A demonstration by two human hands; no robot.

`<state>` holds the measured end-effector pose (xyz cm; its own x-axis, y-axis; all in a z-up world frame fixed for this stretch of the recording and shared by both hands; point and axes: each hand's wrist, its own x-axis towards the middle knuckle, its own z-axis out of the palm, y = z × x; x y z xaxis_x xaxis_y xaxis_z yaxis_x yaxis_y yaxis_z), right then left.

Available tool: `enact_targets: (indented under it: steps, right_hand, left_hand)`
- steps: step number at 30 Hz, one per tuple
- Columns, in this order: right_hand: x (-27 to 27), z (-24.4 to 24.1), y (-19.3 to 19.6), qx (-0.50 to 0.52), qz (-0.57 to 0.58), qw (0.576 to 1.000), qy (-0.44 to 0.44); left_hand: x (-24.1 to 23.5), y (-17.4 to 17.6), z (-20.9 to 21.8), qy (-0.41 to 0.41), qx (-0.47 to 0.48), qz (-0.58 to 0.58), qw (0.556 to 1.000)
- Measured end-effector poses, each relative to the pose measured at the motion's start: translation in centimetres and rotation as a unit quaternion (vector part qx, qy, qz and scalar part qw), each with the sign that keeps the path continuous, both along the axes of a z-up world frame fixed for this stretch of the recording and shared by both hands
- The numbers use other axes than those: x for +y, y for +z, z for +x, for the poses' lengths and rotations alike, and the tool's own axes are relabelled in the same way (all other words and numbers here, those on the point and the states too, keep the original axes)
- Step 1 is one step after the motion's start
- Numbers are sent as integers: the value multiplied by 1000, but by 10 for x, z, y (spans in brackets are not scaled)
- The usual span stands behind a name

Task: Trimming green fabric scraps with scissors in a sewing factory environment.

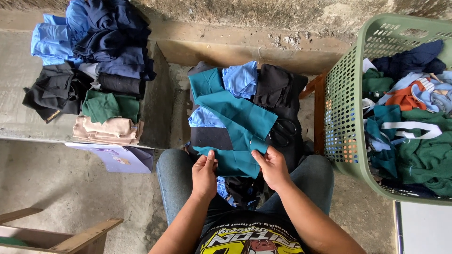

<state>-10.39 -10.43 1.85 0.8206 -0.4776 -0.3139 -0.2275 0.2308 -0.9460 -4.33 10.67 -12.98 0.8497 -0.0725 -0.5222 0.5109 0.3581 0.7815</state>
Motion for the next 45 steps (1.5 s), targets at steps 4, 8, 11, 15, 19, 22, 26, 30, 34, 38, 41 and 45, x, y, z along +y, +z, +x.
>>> enact_targets:
  steps: [4,8,11,15,19,22,26,30,34,38,41,45]
  right_hand:
    - [-3,1,-2,3,4,1000,-3]
    - [-3,1,-2,0,10,1000,-12]
    - [-1,-2,-8,9,22,1000,-19]
    - [-2,-3,-19,12,28,999,-23]
    - [0,-3,-33,13,43,998,-38]
    - [3,-3,-29,19,45,997,-54]
    - [10,-3,-29,13,64,995,-74]
    - [17,0,-25,7,83,992,-92]
    - [18,-1,-8,5,149,984,-101]
    - [11,-9,-18,6,164,981,-100]
    - [11,-12,-16,7,171,979,-106]
    - [19,-11,-7,-16,185,976,-117]
  left_hand:
    - [-19,126,3,-36,-34,-13,999]
    - [-8,32,-1,-46,-44,-8,998]
    - [-12,59,-4,-49,-28,-22,998]
    - [-14,96,-8,-99,47,-59,992]
    - [-10,76,-9,-76,-9,-6,997]
    - [-9,101,-10,-78,-29,14,996]
    - [-11,92,-5,-122,-48,12,991]
    - [-19,121,-2,-144,-34,45,988]
    - [-21,128,3,-136,-37,48,989]
    - [-24,116,-1,-143,-33,4,989]
    - [-30,125,-3,-137,-2,-30,990]
    - [-34,127,-1,-76,-10,-25,997]
